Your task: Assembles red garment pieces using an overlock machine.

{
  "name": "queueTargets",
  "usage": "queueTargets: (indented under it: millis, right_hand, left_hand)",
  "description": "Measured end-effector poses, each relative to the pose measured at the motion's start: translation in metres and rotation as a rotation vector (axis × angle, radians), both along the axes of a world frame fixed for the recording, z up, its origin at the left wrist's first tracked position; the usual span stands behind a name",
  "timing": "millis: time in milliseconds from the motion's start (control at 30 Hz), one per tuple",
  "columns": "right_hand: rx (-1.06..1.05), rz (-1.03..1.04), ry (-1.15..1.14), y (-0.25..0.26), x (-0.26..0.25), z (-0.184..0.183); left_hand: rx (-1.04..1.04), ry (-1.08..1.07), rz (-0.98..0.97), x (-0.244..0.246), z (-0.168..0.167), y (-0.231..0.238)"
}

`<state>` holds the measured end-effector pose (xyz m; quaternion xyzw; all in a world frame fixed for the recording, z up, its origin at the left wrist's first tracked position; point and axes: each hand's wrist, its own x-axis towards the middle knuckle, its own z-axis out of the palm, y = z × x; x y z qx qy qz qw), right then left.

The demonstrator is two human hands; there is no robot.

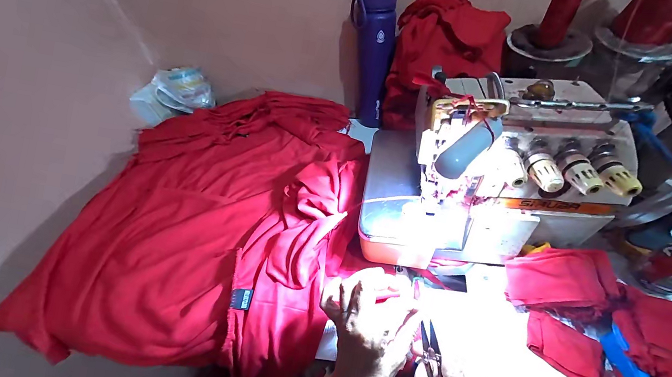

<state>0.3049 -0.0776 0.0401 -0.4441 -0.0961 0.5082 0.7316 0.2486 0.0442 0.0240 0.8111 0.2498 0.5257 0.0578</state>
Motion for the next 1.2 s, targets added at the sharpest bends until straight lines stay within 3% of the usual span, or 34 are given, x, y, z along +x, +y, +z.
queueTargets:
  millis: [500, 800, 900, 1033, 1133, 1200]
  right_hand:
    - [0.029, -0.096, -0.121, 0.007, 0.005, -0.005]
    - [0.025, -0.205, -0.250, 0.007, 0.008, -0.008]
    - [-0.084, -0.352, -0.608, 0.000, 0.021, -0.014]
    - [-0.471, -0.424, -1.527, -0.012, 0.049, -0.023]
    - [-0.540, -0.354, -1.851, -0.015, 0.063, -0.022]
    - [-0.539, -0.310, -1.915, -0.016, 0.069, -0.022]
  left_hand:
    - [-0.072, 0.016, -0.068, -0.007, -0.009, -0.009]
    - [-0.091, -0.078, -0.089, -0.003, -0.010, -0.009]
    - [-0.098, -0.107, -0.074, 0.000, -0.015, -0.010]
    - [-0.115, -0.075, -0.024, 0.003, -0.019, -0.008]
    - [-0.081, -0.038, 0.031, 0.005, -0.022, -0.007]
    - [-0.066, -0.007, 0.031, 0.005, -0.023, -0.008]
